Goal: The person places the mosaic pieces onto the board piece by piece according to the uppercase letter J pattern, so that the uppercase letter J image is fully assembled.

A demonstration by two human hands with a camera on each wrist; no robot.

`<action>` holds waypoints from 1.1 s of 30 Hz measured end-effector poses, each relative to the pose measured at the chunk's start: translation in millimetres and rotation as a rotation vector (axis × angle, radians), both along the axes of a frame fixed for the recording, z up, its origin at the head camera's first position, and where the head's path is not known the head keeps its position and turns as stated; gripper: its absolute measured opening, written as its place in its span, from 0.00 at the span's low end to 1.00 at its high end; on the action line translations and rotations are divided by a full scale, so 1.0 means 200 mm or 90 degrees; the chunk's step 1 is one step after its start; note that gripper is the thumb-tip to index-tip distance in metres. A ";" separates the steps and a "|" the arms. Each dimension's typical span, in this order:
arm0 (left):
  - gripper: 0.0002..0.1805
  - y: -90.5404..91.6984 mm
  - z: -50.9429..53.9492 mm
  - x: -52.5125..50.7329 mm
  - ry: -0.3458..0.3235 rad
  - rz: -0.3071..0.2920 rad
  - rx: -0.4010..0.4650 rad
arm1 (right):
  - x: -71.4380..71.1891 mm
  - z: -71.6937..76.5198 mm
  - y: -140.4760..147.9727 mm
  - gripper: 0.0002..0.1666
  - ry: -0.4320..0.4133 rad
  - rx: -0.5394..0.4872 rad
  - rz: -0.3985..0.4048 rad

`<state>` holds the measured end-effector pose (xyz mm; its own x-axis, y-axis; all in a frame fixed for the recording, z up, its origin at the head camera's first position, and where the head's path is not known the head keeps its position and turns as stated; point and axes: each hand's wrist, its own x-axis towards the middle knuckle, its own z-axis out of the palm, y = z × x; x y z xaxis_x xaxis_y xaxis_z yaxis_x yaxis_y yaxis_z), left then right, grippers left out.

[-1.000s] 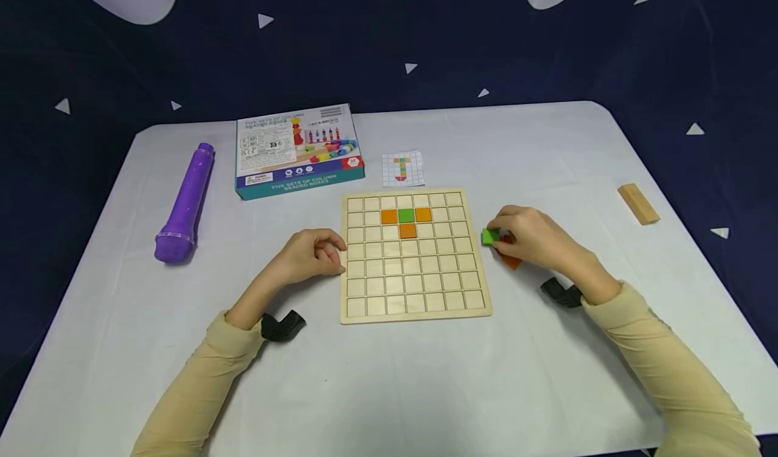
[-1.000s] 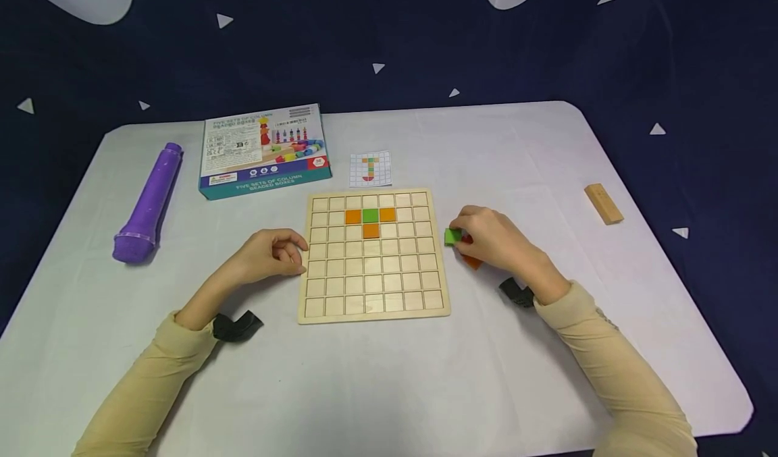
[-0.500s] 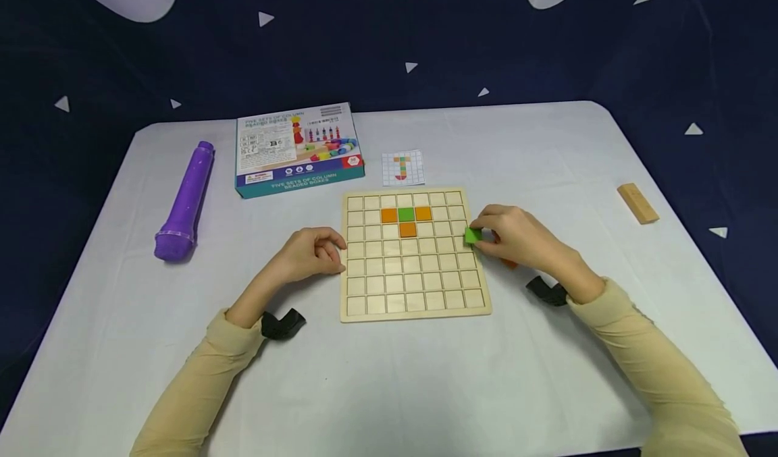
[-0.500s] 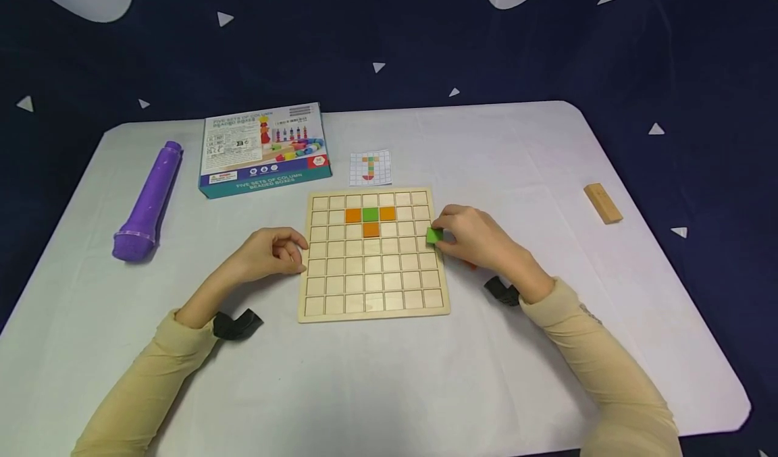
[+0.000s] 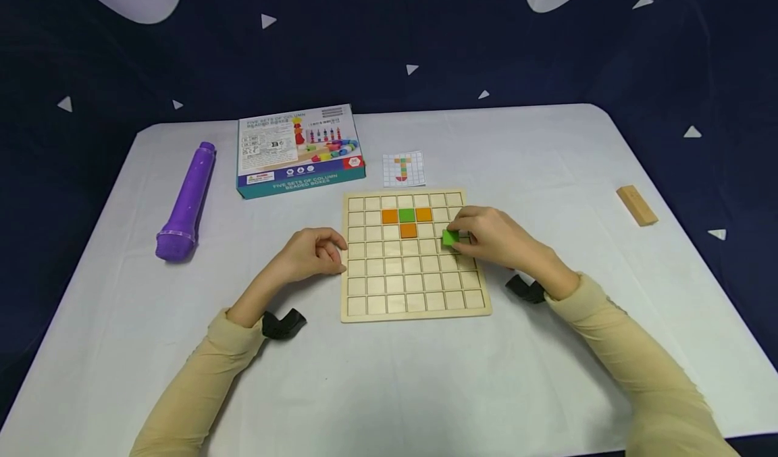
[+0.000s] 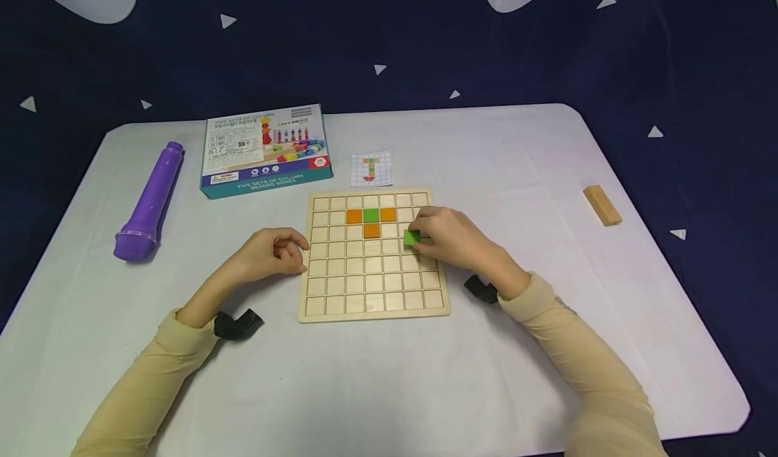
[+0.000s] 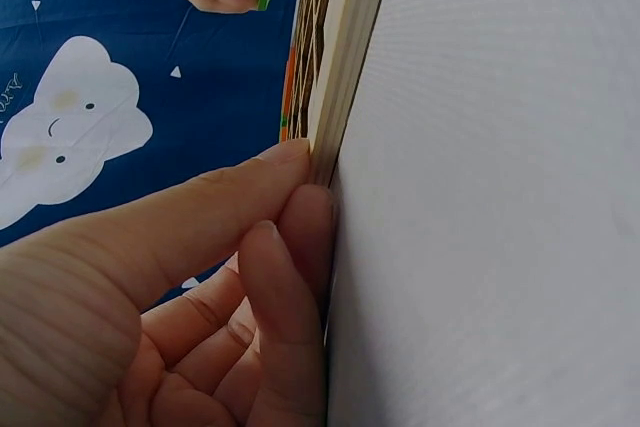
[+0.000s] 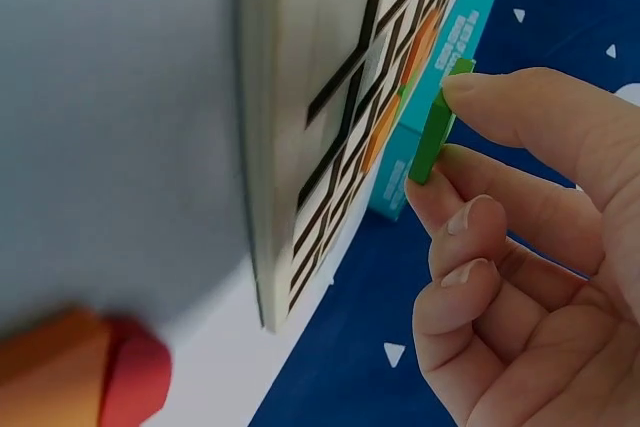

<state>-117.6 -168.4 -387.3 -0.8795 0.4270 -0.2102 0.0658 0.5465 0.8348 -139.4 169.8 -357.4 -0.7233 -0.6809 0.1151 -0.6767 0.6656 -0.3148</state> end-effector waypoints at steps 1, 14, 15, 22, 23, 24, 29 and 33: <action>0.16 0.00 0.00 0.00 0.001 0.000 -0.001 | 0.00 0.00 -0.01 0.13 -0.001 -0.001 0.003; 0.16 0.00 0.00 0.00 0.003 0.002 -0.002 | -0.02 -0.01 -0.12 0.12 0.017 0.015 0.050; 0.16 0.00 0.00 0.00 0.003 0.002 -0.003 | -0.02 -0.01 -0.13 0.11 0.020 0.017 0.053; 0.16 0.00 0.00 0.00 0.000 0.005 -0.004 | -0.02 0.00 -0.18 0.09 0.014 0.034 0.072; 0.16 0.00 0.00 0.00 0.000 0.004 -0.005 | -0.02 0.00 -0.19 0.09 0.010 0.038 0.072; 0.16 0.00 0.01 0.00 0.001 0.004 -0.005 | -0.02 0.00 -0.19 0.09 0.005 0.041 0.072; 0.16 0.00 0.00 0.00 0.003 0.003 -0.006 | -0.02 0.00 -0.22 0.09 -0.010 0.060 0.074; 0.16 0.00 0.00 0.00 0.004 0.006 -0.005 | -0.02 -0.01 -0.25 0.08 -0.018 0.080 0.076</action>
<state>-117.8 -168.0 -387.7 -0.8850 0.4164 -0.2082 0.0656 0.5543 0.8297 -142.6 120.0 -359.8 -0.6376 -0.7704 0.0050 -0.7460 0.6157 -0.2539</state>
